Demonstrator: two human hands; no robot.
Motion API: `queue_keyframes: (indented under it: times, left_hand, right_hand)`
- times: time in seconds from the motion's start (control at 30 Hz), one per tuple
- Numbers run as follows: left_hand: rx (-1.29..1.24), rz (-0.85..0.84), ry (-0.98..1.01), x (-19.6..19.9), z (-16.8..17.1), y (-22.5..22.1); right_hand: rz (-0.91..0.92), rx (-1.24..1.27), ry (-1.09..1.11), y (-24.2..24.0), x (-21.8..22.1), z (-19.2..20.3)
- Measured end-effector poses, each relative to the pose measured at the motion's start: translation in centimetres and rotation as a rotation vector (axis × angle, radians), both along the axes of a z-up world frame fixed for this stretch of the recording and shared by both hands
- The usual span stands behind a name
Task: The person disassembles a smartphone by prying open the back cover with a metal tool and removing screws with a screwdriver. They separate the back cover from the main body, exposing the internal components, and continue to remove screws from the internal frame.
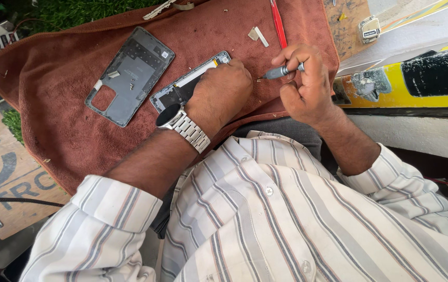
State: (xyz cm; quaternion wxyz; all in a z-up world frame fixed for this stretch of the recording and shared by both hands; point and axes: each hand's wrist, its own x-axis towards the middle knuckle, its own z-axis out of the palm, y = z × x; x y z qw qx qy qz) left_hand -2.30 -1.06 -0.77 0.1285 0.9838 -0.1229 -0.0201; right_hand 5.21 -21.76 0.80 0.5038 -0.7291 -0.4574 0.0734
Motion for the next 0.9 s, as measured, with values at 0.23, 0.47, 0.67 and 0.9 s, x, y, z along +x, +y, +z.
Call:
queue_keyframes:
  times: [0.23,0.47,0.67,0.9]
  left_hand:
    - [-0.015,0.057,-0.117,-1.6,1.0,-0.2]
    - [0.312,0.179,-0.127,-2.3,2.1,-3.3]
    - [0.165,0.084,-0.13,-0.5,0.1,-0.8]
    - [0.144,-0.071,-0.107,-0.3,0.5,1.0]
  right_hand:
    - [-0.057,0.008,-0.064,-0.5,-0.6,-0.2]
    - [-0.071,0.01,0.016,-0.3,-0.6,-0.6]
    - [-0.055,0.02,0.062,-0.9,-0.5,-1.2]
    - [-0.057,0.054,0.051,-0.8,-0.3,-1.6]
